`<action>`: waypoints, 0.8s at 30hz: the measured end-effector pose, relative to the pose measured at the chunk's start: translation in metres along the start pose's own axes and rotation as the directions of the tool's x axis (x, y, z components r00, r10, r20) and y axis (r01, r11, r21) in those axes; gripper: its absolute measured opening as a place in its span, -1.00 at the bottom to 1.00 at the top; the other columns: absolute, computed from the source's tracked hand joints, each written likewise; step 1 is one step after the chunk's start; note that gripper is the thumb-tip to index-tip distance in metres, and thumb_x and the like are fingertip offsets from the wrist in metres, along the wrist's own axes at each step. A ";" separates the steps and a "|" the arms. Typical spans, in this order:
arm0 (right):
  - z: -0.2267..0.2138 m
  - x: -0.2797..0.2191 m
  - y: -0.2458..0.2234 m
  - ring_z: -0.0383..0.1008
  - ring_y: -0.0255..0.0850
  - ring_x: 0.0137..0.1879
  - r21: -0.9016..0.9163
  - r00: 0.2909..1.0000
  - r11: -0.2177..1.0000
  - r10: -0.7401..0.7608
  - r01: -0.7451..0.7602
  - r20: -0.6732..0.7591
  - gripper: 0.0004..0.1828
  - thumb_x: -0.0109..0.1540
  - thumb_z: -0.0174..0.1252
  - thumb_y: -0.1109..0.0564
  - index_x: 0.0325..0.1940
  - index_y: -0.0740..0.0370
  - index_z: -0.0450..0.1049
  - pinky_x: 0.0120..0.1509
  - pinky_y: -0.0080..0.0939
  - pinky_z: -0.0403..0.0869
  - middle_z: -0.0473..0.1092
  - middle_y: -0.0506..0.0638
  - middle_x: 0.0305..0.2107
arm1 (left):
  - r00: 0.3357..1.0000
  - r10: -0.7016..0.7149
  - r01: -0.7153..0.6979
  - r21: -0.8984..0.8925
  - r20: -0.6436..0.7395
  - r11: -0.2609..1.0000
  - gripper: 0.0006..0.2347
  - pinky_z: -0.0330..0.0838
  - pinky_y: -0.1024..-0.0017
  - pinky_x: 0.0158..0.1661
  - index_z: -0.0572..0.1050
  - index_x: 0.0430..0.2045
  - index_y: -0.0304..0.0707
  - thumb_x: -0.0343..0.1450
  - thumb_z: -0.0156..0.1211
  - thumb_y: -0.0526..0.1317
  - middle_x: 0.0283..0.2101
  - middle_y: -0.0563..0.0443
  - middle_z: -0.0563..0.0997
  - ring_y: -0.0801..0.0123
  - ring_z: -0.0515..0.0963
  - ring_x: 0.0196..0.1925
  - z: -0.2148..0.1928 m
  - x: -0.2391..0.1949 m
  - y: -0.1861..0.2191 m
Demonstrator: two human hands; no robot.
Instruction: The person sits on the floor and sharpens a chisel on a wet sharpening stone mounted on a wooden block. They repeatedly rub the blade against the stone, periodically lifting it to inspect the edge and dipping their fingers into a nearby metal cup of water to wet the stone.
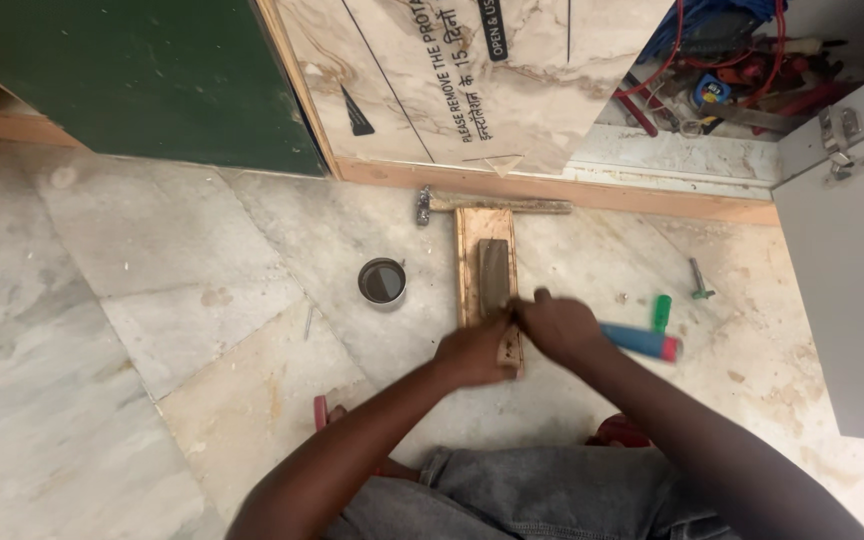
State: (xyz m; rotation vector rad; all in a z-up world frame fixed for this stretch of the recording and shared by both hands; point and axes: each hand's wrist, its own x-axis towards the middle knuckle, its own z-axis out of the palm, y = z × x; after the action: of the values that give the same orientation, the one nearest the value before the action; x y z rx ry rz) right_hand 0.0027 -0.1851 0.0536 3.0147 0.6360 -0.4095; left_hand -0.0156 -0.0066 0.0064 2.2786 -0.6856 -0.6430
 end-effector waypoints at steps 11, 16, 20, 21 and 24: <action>-0.003 0.058 0.023 0.61 0.11 -0.29 -0.057 0.995 0.996 0.061 -0.066 -0.079 -0.75 0.33 0.01 0.05 0.05 0.05 0.49 -0.29 0.06 0.58 0.46 0.19 -0.26 | 0.985 -0.021 0.035 0.080 -0.171 0.996 -0.22 0.50 0.07 0.06 0.18 0.31 -0.22 0.22 0.42 0.05 0.36 -0.15 0.36 -0.04 0.52 0.22 -0.026 0.060 -0.018; 0.010 0.001 0.006 0.61 0.14 -0.32 0.029 0.999 0.999 -0.028 0.029 -0.034 -0.69 0.30 0.02 0.04 0.11 0.05 0.45 -0.31 0.07 0.57 0.45 0.24 -0.29 | 0.987 -0.128 0.129 0.003 0.095 0.992 -0.04 0.51 0.12 0.08 -0.10 0.51 -0.19 0.23 0.35 0.03 0.38 -0.18 0.35 -0.04 0.59 0.14 -0.005 0.002 0.005; 0.010 -0.012 -0.001 0.62 0.14 -0.32 0.007 1.000 1.000 0.008 -0.008 0.022 -0.64 0.29 0.00 0.10 0.17 0.05 0.43 -0.33 0.07 0.59 0.44 0.24 -0.26 | 0.996 -0.059 0.057 0.031 0.073 0.998 -0.06 0.53 0.11 0.01 -0.11 0.44 -0.23 0.22 0.38 0.02 0.54 -0.14 0.03 -0.02 0.56 0.14 0.002 -0.010 0.007; 0.006 -0.001 0.002 0.62 0.14 -0.32 -0.008 1.000 1.000 0.018 -0.018 0.022 -0.66 0.31 -0.02 0.08 0.17 0.04 0.43 -0.33 0.07 0.59 0.44 0.24 -0.25 | 0.996 -0.072 0.070 0.036 0.059 0.997 -0.06 0.55 0.11 0.01 -0.09 0.46 -0.23 0.21 0.38 0.00 0.51 -0.14 0.09 -0.01 0.56 0.16 -0.002 0.003 0.003; -0.006 0.038 0.012 0.61 0.15 -0.28 -0.029 0.995 0.996 0.084 -0.086 -0.044 -0.71 0.37 -0.02 0.00 0.13 -0.02 0.47 -0.30 0.08 0.58 0.46 0.19 -0.24 | 0.994 -0.110 0.111 0.058 -0.028 0.992 -0.12 0.55 0.10 0.04 0.01 0.44 -0.24 0.25 0.35 0.02 0.53 -0.11 0.12 -0.04 0.58 0.14 -0.019 0.043 -0.013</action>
State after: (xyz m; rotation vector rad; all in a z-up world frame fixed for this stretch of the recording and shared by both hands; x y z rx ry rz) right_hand 0.0425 -0.1808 0.0490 3.0153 0.5091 -0.3285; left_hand 0.0320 -0.0162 -0.0013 2.3890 -0.5766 -0.6525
